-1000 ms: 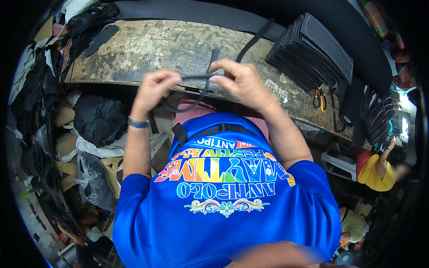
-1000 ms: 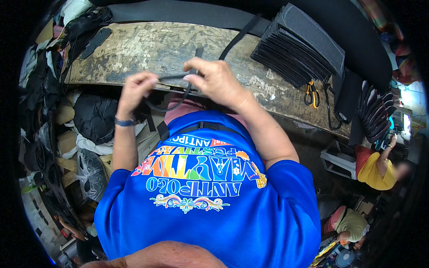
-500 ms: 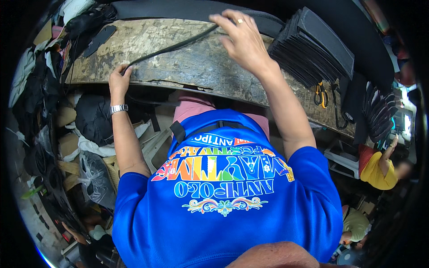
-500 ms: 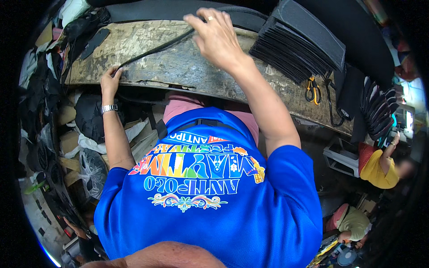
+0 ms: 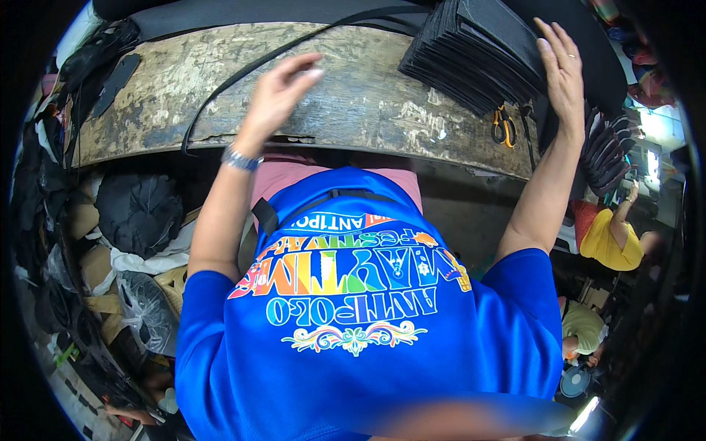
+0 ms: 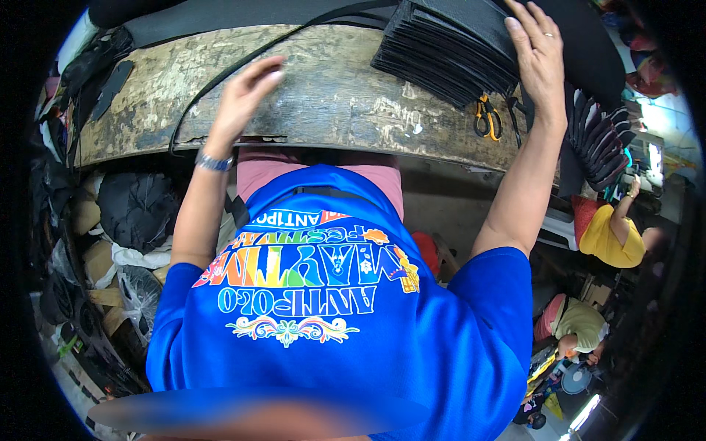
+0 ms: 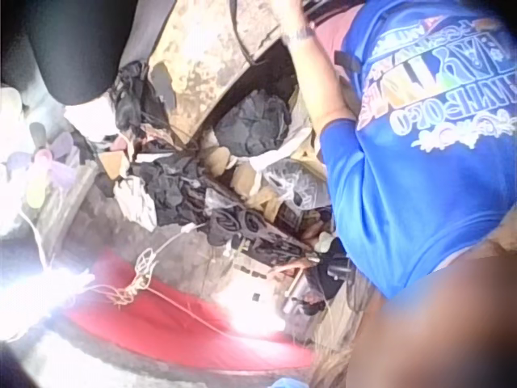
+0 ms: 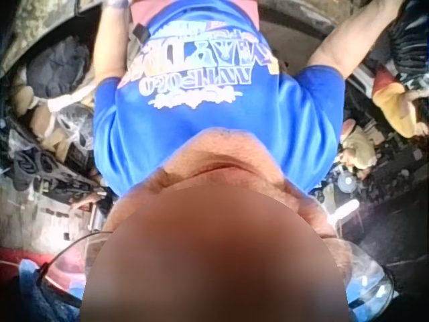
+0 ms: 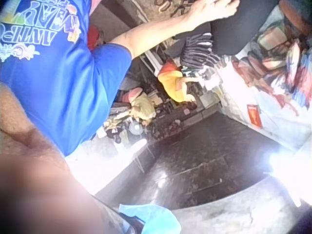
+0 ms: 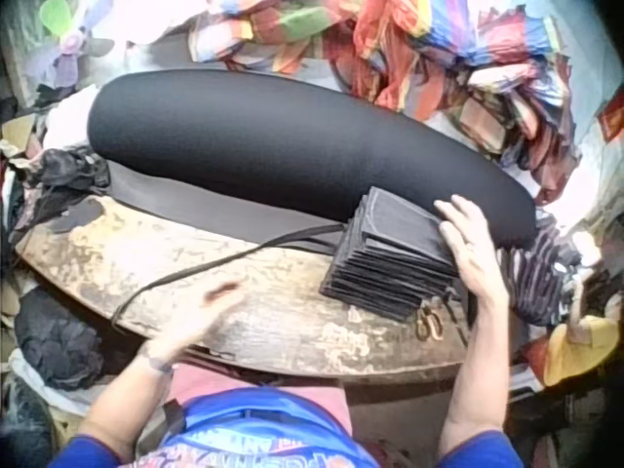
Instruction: The person repeatedly picks up small black fabric pieces from a workbench, aligns them, and stacks them into a growing pile. The hands handle the pieces one at a time or in small groups, occasionally adjusting the stack to keep it even.
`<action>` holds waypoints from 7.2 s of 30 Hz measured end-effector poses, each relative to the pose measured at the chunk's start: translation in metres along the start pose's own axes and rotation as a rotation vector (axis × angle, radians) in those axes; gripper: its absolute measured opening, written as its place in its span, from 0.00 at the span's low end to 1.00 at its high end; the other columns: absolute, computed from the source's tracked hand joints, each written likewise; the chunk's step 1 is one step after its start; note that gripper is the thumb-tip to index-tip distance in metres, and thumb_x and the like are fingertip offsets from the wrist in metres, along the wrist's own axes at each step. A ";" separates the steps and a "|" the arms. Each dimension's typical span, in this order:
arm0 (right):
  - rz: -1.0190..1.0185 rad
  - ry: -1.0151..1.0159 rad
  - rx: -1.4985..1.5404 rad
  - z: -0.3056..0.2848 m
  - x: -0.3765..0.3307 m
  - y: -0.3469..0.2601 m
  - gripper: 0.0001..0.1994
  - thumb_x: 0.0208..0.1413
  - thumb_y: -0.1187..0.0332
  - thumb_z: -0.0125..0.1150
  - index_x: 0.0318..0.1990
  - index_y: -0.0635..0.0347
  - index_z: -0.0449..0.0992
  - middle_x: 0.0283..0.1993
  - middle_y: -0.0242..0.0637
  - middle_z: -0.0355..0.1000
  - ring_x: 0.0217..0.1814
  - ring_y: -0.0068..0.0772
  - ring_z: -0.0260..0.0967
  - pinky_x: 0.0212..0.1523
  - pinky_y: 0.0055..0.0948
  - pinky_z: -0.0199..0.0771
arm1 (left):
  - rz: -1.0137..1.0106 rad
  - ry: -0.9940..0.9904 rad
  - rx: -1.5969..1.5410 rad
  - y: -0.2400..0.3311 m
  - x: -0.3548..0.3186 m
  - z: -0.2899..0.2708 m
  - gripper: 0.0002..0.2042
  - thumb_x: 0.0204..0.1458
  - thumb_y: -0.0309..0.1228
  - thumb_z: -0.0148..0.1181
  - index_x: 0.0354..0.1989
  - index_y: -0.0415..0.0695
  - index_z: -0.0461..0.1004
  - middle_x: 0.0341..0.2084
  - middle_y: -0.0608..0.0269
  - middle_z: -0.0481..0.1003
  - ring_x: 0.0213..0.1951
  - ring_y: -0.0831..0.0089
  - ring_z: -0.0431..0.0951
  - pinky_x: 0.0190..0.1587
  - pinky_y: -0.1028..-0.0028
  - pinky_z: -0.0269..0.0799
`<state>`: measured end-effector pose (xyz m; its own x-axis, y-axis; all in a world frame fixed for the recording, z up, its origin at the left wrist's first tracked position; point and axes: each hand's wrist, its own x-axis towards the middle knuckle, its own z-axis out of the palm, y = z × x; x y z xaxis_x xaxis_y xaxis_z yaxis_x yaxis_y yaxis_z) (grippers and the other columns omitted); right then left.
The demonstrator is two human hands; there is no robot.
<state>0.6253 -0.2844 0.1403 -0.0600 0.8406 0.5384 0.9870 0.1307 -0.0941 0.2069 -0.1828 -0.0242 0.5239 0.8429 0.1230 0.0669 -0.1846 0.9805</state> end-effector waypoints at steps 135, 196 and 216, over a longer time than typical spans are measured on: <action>-0.053 -0.114 0.083 0.132 0.086 -0.296 0.43 0.50 0.46 0.64 0.61 0.79 0.60 0.54 0.75 0.61 0.46 0.66 0.70 0.46 0.50 0.76 | 0.591 0.537 0.984 0.127 0.020 -0.071 0.06 0.52 0.28 0.63 0.27 0.39 0.81 0.37 0.54 0.81 0.42 0.60 0.80 0.46 0.66 0.72; -0.686 -0.017 0.586 0.118 0.176 -0.296 0.11 0.51 0.73 0.52 0.44 0.57 0.72 0.39 0.46 0.77 0.43 0.52 0.75 0.45 0.44 0.73 | 0.496 0.595 0.605 0.080 0.045 -0.087 0.06 0.55 0.30 0.60 0.35 0.40 0.78 0.30 0.54 0.77 0.33 0.51 0.78 0.35 0.62 0.73; -0.088 -0.032 0.719 0.165 0.151 -0.265 0.13 0.52 0.71 0.64 0.45 0.63 0.81 0.41 0.45 0.79 0.44 0.40 0.79 0.49 0.32 0.77 | 0.568 0.597 0.635 0.091 0.041 -0.086 0.08 0.57 0.30 0.63 0.35 0.36 0.78 0.23 0.59 0.72 0.24 0.70 0.71 0.30 0.72 0.67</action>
<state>0.3302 -0.1052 0.1088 -0.1495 0.8246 0.5456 0.6364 0.5025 -0.5852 0.1614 -0.1220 0.0833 0.1241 0.6300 0.7666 0.4669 -0.7188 0.5151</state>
